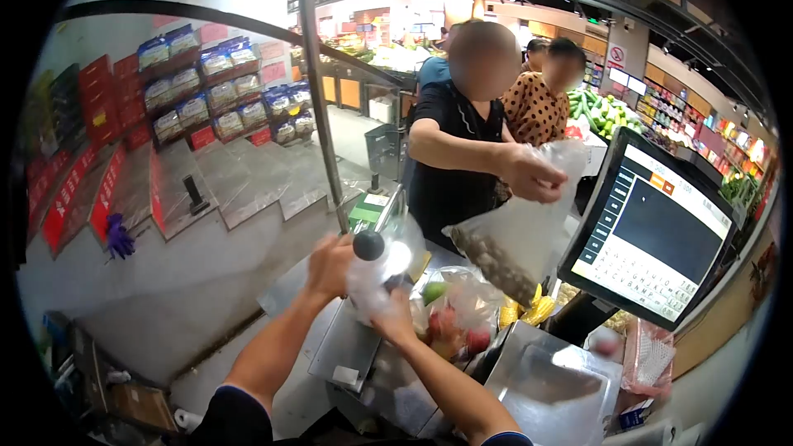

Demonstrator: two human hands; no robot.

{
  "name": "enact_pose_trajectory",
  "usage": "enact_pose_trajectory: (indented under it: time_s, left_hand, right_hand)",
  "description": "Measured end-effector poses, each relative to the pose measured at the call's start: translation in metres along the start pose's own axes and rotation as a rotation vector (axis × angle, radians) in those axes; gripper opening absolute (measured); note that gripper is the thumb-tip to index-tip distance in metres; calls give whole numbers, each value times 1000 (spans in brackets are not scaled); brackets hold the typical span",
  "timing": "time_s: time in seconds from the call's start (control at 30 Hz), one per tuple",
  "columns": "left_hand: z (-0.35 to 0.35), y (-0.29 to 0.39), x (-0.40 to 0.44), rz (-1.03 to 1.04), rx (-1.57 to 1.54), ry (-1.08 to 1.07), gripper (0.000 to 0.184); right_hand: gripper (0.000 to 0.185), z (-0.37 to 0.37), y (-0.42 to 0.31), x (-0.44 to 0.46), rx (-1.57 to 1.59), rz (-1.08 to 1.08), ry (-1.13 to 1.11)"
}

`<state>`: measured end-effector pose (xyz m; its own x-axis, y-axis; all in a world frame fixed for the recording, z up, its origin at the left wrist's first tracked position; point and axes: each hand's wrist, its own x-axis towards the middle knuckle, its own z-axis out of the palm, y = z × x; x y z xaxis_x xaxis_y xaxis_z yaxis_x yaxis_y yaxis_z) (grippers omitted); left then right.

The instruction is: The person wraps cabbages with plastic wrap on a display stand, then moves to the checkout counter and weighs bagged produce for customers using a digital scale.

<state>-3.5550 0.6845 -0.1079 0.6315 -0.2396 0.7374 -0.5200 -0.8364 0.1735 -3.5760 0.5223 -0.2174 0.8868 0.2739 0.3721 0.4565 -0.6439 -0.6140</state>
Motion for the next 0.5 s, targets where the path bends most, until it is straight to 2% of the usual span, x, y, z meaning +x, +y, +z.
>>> enact_pose_trajectory:
  time_s: [0.03,0.07,0.1,0.13,0.17,0.2,0.23,0.27,0.3,0.33,0.37,0.4,0.43,0.5]
  left_hand:
    - [-9,-8,-6,-134,29,-11,17]
    - [-16,-14,-13,-262,52,-22,21]
    - [-8,-28,-20,-314,29,-83,21]
    - [5,-35,-25,-303,-5,3,22]
    - [18,-43,-30,-289,-39,87,23]
    - [29,-45,-35,-221,-85,331,25]
    - [41,-52,-46,-377,-248,337,30]
    - [43,-56,-48,-341,-203,333,31]
    - [44,-59,-53,-311,-156,324,32]
    - [45,-63,-60,-278,-108,309,34]
    - [48,-74,-70,-159,186,347,32]
    - [54,-87,-77,-26,476,389,29]
    - [43,-71,-65,-46,390,322,26]
    - [20,-36,-39,-101,219,197,20]
  right_hand:
    - [56,-33,-42,-8,214,131,214]
    - [52,-54,-53,-11,223,88,344]
    - [52,-78,-65,-4,304,6,467]
    - [52,-99,-70,15,360,-201,584]
    - [43,-125,-90,33,342,-374,608]
    - [38,-141,-105,55,343,-463,540]
    - [17,-147,-116,75,497,-511,325]
    - [23,-139,-104,96,366,-554,-20]
    - [32,-131,-115,81,389,-614,107]
    - [28,-125,-123,60,395,-582,255]
    - [24,-119,-110,36,308,-576,110]
    - [25,-94,-111,-14,179,-739,72]
    - [23,-76,-113,-66,-125,-713,-383]
    - [40,-13,-66,-129,-374,-1029,-219]
